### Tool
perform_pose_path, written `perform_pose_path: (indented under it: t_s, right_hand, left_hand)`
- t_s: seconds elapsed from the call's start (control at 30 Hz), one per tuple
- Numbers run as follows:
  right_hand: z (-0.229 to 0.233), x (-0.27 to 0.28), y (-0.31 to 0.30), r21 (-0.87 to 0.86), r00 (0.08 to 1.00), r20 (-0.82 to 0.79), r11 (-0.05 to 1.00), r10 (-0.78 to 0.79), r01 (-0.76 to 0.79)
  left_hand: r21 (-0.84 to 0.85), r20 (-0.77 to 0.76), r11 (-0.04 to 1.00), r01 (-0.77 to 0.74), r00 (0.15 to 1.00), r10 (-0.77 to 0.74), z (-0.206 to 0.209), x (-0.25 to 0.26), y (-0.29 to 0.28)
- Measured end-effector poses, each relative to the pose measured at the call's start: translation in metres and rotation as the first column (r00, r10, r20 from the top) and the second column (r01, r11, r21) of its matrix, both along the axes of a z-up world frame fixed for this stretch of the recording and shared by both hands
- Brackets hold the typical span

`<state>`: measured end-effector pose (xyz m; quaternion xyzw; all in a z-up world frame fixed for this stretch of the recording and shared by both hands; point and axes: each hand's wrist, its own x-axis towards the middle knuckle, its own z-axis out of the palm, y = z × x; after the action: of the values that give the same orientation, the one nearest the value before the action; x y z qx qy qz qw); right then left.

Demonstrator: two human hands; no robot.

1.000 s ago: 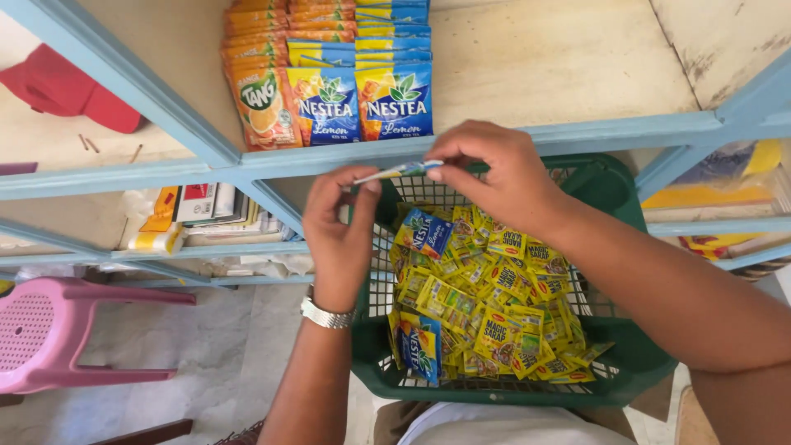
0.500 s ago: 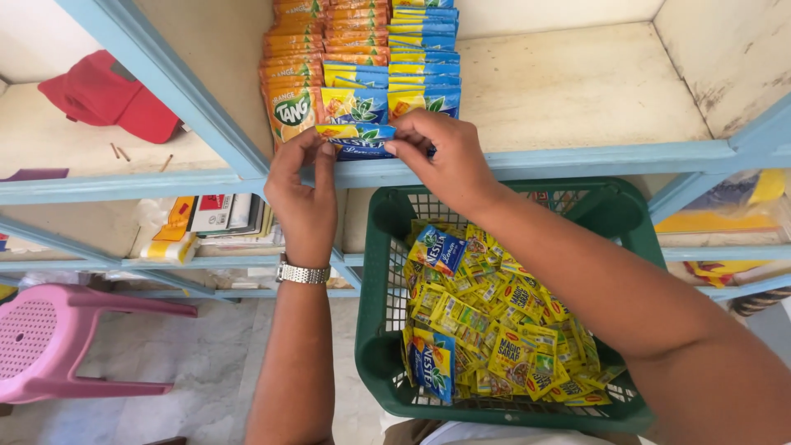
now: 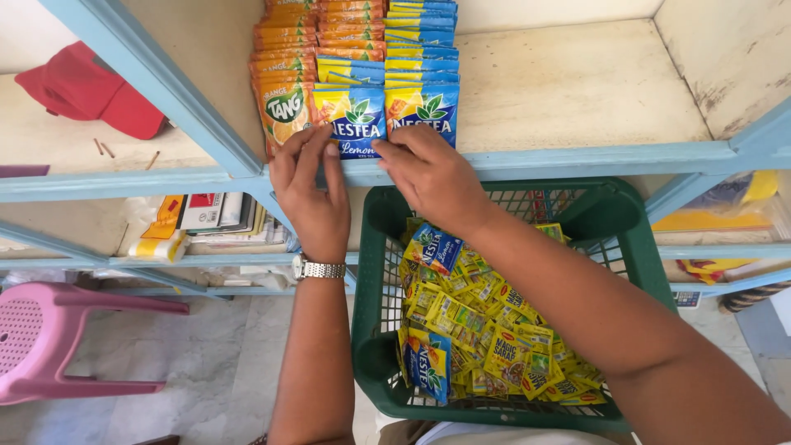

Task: Organize and stock various drink and seasoning packets from a basket onto a retail shelf.

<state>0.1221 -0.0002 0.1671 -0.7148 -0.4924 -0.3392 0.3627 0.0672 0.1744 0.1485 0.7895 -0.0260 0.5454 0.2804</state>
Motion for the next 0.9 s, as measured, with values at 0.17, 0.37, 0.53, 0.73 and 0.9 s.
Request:
perform_pose_path:
  t_s: [0.17,0.37,0.53,0.73,0.9]
  right_hand:
    - [0.001,-0.005,0.0,-0.046,0.999,0.038,0.998,-0.036,0.037]
    - [-0.013,-0.005,-0.009,-0.079,0.998,0.056,0.996,-0.032,0.036]
    - [-0.035,-0.007,-0.044,-0.168,0.999,0.043,0.986,0.01,-0.002]
    - [-0.074,-0.016,-0.118,-0.435,0.945,-0.29,0.86,0.148,-0.268]
    - [-0.134,-0.025,-0.164,-0.634,0.782,-0.623,0.593,-0.013,-0.496]
  left_hand:
    - [-0.03,-0.065,1.0,-0.006,0.998,0.004,-0.011,0.0,0.0]
    - [0.027,-0.073,0.999,-0.02,0.997,0.022,-0.018,-0.002,0.003]
    - [0.099,-0.149,0.995,0.008,0.989,0.007,-0.021,-0.025,-0.003]
    - [-0.012,-0.348,0.988,0.154,0.926,-0.149,-0.028,-0.087,-0.049]
    - [-0.152,-0.721,0.856,0.494,0.537,-0.438,-0.048,-0.113,-0.081]
